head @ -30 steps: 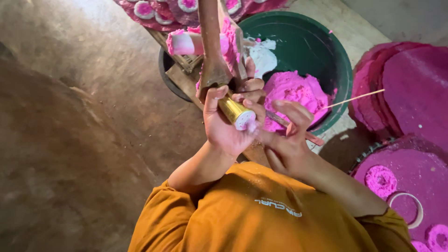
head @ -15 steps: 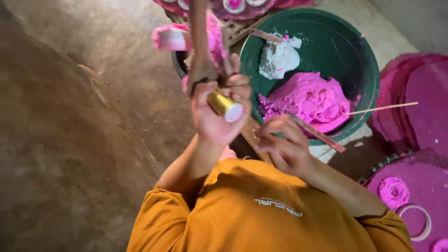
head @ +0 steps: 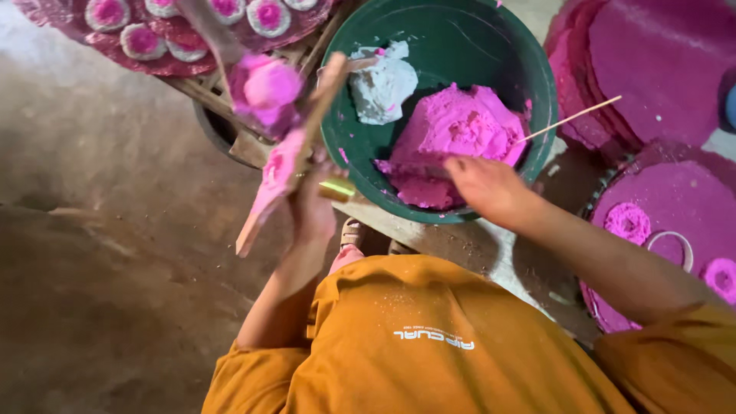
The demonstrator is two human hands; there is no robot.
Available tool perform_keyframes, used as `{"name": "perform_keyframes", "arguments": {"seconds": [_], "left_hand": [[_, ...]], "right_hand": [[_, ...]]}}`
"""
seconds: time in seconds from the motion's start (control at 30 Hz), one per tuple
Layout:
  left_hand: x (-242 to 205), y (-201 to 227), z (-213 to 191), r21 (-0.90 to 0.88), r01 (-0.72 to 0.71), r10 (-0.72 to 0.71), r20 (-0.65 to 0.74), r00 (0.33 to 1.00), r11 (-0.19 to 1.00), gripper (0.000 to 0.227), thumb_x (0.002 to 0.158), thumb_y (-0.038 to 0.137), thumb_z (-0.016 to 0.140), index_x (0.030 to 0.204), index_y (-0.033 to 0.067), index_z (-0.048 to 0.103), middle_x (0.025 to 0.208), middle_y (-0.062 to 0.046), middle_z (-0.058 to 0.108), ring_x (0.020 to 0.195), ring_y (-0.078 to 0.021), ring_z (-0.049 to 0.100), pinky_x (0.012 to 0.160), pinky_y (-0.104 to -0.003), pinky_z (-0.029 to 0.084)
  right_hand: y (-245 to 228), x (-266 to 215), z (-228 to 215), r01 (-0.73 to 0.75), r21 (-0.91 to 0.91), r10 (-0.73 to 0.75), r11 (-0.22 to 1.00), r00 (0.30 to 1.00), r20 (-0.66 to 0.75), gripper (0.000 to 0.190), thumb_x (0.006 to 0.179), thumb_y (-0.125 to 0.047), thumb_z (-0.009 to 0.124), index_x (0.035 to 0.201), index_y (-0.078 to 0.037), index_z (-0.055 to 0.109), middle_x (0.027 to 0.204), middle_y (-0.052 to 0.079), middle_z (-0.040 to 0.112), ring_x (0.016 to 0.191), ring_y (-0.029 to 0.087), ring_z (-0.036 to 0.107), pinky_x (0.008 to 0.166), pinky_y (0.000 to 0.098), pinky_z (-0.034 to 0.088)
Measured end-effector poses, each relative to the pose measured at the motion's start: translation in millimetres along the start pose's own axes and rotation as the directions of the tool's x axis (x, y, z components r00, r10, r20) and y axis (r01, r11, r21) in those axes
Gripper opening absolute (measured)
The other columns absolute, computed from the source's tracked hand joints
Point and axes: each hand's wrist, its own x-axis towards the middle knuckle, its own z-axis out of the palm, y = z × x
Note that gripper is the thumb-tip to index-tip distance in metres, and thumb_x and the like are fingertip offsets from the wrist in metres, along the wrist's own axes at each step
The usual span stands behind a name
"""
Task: The person applies a pink paste to circular molds and bases using a wooden tool and thin sticks.
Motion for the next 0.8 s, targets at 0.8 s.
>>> {"name": "perform_keyframes", "arguments": {"seconds": [0.8], "left_hand": [[43.0,-51.5,56.2,-0.347,-0.006,0.047,0.108,0.993,0.938,0.047,0.098,0.01,0.071,0.141,0.0025,0.054,0.12,-0.008,0.062,0.099,-0.0147,0.064,0.087,-0.028,0.054]], "right_hand": [[-12.1,-13.2,-1.2,-0.09,0.021,0.074,0.996,0.906,0.416,0.061,0.093,-0.005,0.05,0.151,-0.025,0.047,0.089,0.019,0.07,0.074,0.033,0.073,0.064,0.0454,0.056]]}}
